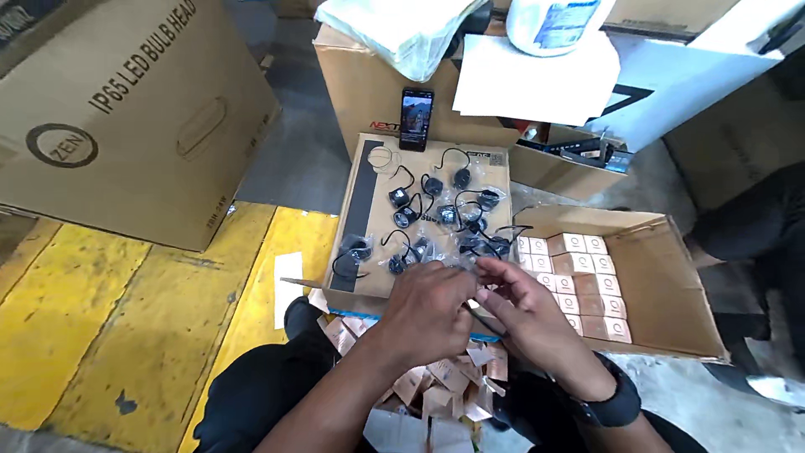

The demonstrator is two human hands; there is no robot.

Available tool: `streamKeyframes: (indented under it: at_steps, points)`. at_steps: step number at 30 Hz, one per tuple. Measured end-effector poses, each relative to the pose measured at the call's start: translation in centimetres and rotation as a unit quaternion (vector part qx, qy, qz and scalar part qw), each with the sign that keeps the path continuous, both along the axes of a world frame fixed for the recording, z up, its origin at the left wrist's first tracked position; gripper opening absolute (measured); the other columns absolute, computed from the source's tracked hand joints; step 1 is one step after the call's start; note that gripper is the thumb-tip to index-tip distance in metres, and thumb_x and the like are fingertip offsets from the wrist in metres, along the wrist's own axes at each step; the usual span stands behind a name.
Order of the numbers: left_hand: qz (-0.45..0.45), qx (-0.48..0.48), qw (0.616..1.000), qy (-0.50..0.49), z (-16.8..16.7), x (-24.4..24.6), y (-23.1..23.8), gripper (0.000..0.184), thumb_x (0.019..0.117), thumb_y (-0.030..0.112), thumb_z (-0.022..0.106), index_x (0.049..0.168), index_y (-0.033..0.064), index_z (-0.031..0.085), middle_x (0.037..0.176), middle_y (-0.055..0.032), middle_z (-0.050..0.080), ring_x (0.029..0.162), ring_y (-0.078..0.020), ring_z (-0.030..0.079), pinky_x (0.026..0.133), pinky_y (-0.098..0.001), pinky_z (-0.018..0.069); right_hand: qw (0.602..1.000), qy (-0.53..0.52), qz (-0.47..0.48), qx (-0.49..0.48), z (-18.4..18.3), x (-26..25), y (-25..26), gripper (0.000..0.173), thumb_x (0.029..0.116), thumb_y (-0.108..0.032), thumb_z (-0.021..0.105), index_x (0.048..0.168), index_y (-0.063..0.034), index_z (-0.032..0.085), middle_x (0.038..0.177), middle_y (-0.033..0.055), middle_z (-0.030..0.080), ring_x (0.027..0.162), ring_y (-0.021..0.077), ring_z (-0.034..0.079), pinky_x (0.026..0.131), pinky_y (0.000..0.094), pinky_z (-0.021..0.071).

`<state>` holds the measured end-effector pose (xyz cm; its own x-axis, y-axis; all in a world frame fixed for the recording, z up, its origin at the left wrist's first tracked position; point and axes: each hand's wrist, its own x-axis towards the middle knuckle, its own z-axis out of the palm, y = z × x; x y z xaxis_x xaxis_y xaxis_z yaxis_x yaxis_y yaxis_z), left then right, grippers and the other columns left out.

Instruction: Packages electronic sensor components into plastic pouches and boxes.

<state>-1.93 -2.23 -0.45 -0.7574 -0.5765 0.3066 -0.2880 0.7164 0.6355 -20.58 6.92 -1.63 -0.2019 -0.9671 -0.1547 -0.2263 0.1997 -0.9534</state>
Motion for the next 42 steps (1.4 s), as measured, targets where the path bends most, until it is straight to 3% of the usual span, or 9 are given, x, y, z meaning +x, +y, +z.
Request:
streamKeyframes:
  at_steps: [3,6,10,12,14,16,26,38,42]
  points:
    - [-0.023,0.014,1.000,0.013,0.1,0.1,0.1,0.004,0.0838,0.015,0.065,0.084,0.0144,0.069,0.076,0.0031,0.066,0.075,-0.0134,0.063,0.069,-0.0361,0.0526,0.997,-0.005,0.056,0.052,-0.1,-0.3,0.1,0.038,0.0947,-0.018,0.068,0.132,-0.0079,0.065,0.109,0.0026,0.073,0.093,0.0130,0.071,0.083,0.0306,0.0603]
    - [-0.024,0.017,1.000,0.005,0.1,0.2,-0.2,0.006,0.0816,0.014,0.065,0.085,0.0147,0.070,0.074,0.0041,0.065,0.073,-0.0125,0.062,0.067,-0.0352,0.0516,0.997,0.027,0.040,0.059,-0.2,-0.1,0.1,0.013,0.0982,-0.019,0.065,0.104,-0.0096,0.070,0.084,-0.0008,0.068,0.073,0.0093,0.064,0.068,0.0269,0.0548]
    - [-0.025,0.028,0.999,-0.004,0.1,0.4,-0.3,0.004,0.0819,0.016,0.065,0.084,0.0151,0.068,0.072,0.0042,0.063,0.071,-0.0124,0.061,0.066,-0.0357,0.0506,0.993,0.096,0.014,0.065,0.1,-0.4,0.1,0.019,0.0988,-0.022,0.056,0.091,-0.0155,0.072,0.074,-0.0058,0.064,0.066,0.0046,0.060,0.062,0.0263,0.0499]
    - [-0.030,0.029,0.999,-0.001,0.1,0.4,-0.3,0.004,0.0827,0.016,0.064,0.084,0.0149,0.068,0.072,0.0039,0.063,0.072,-0.0125,0.061,0.066,-0.0353,0.0509,0.996,0.073,-0.006,0.056,0.1,-0.3,0.0,0.015,0.0974,-0.020,0.056,0.095,-0.0129,0.069,0.076,-0.0036,0.064,0.067,0.0070,0.060,0.061,0.0275,0.0507]
    - [-0.031,0.027,0.999,0.004,0.0,0.4,-0.2,0.005,0.0824,0.016,0.064,0.085,0.0148,0.068,0.072,0.0040,0.063,0.072,-0.0125,0.061,0.066,-0.0348,0.0508,0.998,0.023,-0.006,0.057,0.3,-0.3,0.0,0.021,0.0973,-0.017,0.059,0.116,-0.0072,0.064,0.089,0.0011,0.069,0.075,0.0120,0.067,0.068,0.0299,0.0579]
    - [-0.029,0.027,0.999,0.003,0.1,0.4,-0.1,0.005,0.0821,0.016,0.064,0.085,0.0149,0.068,0.072,0.0043,0.063,0.072,-0.0121,0.061,0.066,-0.0345,0.0508,0.999,-0.010,-0.004,0.052,0.4,-0.2,-0.1,0.031,0.0959,-0.012,0.062,0.126,-0.0053,0.061,0.089,0.0021,0.069,0.074,0.0140,0.067,0.067,0.0305,0.0586]
    - [-0.036,0.028,0.999,-0.012,0.2,0.4,0.0,0.003,0.0840,0.016,0.065,0.086,0.0151,0.067,0.075,0.0038,0.065,0.075,-0.0126,0.063,0.068,-0.0352,0.0522,0.997,0.033,-0.035,-0.054,0.9,0.0,0.3,0.039,0.0844,-0.004,0.063,0.123,-0.0049,0.064,0.075,-0.0043,0.064,0.059,0.0062,0.057,0.053,0.0217,0.0491]
    - [-0.013,0.039,0.998,-0.054,0.4,0.4,-0.2,0.031,0.0875,0.015,0.058,0.115,0.0160,0.072,0.072,0.0036,0.062,0.071,-0.0136,0.061,0.068,-0.0363,0.0524,0.995,0.057,-0.003,-0.081,0.8,-0.2,0.6,0.041,0.0904,-0.005,0.062,0.132,-0.0043,0.062,0.080,-0.0037,0.066,0.065,0.0065,0.060,0.058,0.0215,0.0518]
    - [-0.032,0.024,0.998,-0.054,0.0,0.3,-0.1,0.019,0.0899,0.016,0.057,0.098,0.0167,0.074,0.080,0.0036,0.068,0.078,-0.0130,0.065,0.072,-0.0358,0.0530,0.993,0.080,0.047,-0.079,0.8,0.1,0.6,0.045,0.0952,-0.008,0.062,0.140,-0.0061,0.058,0.082,-0.0038,0.066,0.067,0.0063,0.059,0.060,0.0215,0.0519]
